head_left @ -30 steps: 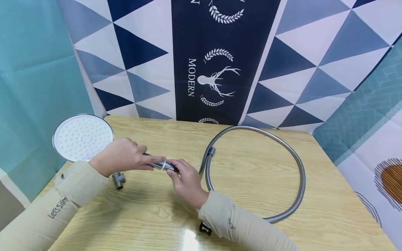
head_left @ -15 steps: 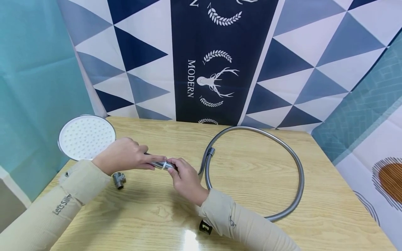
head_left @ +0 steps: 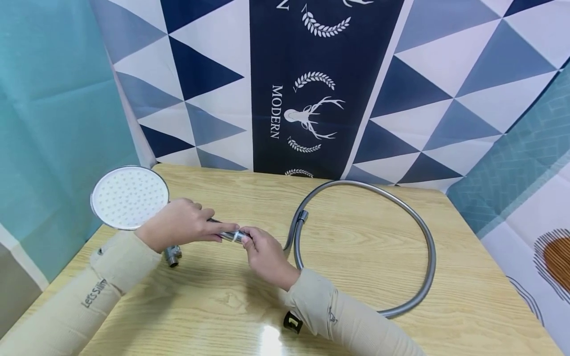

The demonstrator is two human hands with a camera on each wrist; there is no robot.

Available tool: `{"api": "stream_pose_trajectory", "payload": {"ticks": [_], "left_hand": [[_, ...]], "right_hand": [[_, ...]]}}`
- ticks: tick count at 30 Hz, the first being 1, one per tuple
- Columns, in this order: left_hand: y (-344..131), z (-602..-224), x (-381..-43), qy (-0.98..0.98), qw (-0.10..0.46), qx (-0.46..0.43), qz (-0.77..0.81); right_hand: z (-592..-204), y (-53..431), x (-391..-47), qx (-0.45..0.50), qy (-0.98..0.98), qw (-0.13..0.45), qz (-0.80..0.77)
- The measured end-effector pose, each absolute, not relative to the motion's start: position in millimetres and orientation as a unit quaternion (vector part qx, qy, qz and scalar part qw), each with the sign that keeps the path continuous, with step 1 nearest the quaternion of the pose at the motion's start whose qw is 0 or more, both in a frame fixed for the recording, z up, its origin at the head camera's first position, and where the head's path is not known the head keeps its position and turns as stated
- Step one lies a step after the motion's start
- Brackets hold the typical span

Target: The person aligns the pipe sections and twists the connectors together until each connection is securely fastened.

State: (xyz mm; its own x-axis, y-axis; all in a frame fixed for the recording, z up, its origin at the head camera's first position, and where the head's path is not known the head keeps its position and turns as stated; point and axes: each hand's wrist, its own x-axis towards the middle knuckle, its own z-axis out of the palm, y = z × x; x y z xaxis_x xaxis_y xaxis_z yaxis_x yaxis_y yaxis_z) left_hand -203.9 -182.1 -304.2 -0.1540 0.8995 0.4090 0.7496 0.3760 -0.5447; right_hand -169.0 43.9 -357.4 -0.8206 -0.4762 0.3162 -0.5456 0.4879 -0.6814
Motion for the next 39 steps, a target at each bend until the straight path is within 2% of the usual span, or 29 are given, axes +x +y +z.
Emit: {"api": "stream_pose_trajectory", "payload": {"ticks": [5,7,10,15,19,33,39], "left_hand": [[-181.7,-305.6,-202.3,-0.748,0.366,-0.541,0.118],[-181.7,-304.9,-201.9,-0.747,0.367,-0.542,0.117],[-181.3,-303.1,-201.7,-0.746,0.369,-0.543,0.114],[-178.7,-299.3,-201.6,-0.749,0.365,-0.544,0.101],[-177.2,-298.9,-202.1,-0.749,0.365,-0.545,0.094],[-176.5,-300.2,-205.6,-0.748,0.368,-0.546,0.084],[-176.9,-300.1,-208.2,-0.744,0.368,-0.551,0.082]], "right_hand": [[-355.2,43.9,-170.4,0.276,-0.845,0.019,0.457],[-357.7,43.3,-169.3,0.267,-0.828,0.030,0.491],[-365.6,42.1,-168.3,0.282,-0.790,0.098,0.535],[-379.9,42.3,-172.6,0.356,-0.733,0.259,0.518],[-383.8,42.2,-176.1,0.378,-0.712,0.320,0.499],[-385.1,43.6,-179.1,0.362,-0.707,0.329,0.511],[-384.3,43.2,-179.9,0.363,-0.709,0.316,0.516]]}}
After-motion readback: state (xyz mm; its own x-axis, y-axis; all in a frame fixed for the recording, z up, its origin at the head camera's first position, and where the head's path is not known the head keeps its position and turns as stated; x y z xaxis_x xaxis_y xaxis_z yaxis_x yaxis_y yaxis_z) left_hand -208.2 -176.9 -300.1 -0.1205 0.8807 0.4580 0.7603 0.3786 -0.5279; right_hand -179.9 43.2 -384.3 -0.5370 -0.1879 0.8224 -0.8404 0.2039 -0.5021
